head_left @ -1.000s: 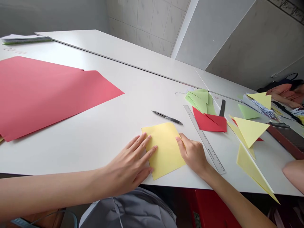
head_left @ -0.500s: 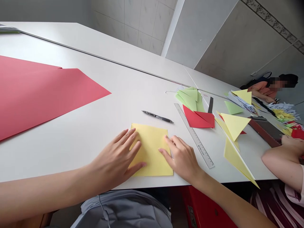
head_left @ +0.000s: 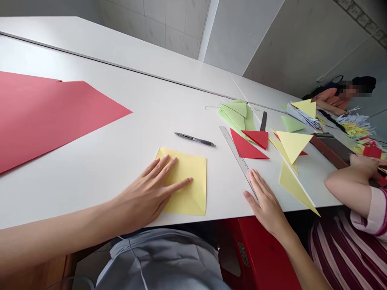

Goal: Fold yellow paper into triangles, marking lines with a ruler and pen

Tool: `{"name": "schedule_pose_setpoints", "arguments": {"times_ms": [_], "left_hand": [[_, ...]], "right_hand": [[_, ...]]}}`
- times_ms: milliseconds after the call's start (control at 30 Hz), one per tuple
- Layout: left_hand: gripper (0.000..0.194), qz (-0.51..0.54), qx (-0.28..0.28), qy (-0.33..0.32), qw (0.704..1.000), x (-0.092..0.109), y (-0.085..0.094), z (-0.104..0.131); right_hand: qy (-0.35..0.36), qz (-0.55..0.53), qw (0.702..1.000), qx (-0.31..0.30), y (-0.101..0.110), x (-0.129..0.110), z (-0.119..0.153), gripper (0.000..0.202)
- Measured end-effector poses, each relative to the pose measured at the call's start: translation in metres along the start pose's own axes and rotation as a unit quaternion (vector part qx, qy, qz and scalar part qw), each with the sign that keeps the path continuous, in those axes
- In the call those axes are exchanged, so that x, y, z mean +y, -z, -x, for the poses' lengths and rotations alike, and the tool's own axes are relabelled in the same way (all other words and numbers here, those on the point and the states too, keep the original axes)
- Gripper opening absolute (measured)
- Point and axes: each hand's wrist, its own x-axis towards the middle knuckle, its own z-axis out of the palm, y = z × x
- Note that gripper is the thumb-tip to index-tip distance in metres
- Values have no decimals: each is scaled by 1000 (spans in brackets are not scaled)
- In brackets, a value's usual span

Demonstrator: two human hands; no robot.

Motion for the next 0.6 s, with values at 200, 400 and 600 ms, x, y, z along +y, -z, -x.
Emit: {"name": "schedule_pose_setpoints", "arguments": {"times_ms": [200,400,600], "left_hand": [[57,-9,-8,18,1000,10,-2,-4],[45,-1,16,31,999,6,-12,-2],[51,-23,25,8,999,-10,-17,7]], "right_hand": [[34,9,999,-29,8,-5,26,90],[29,-79,987,-139,30,10,27,68],[-58,-282,933,-216,55,34,23,59]]}}
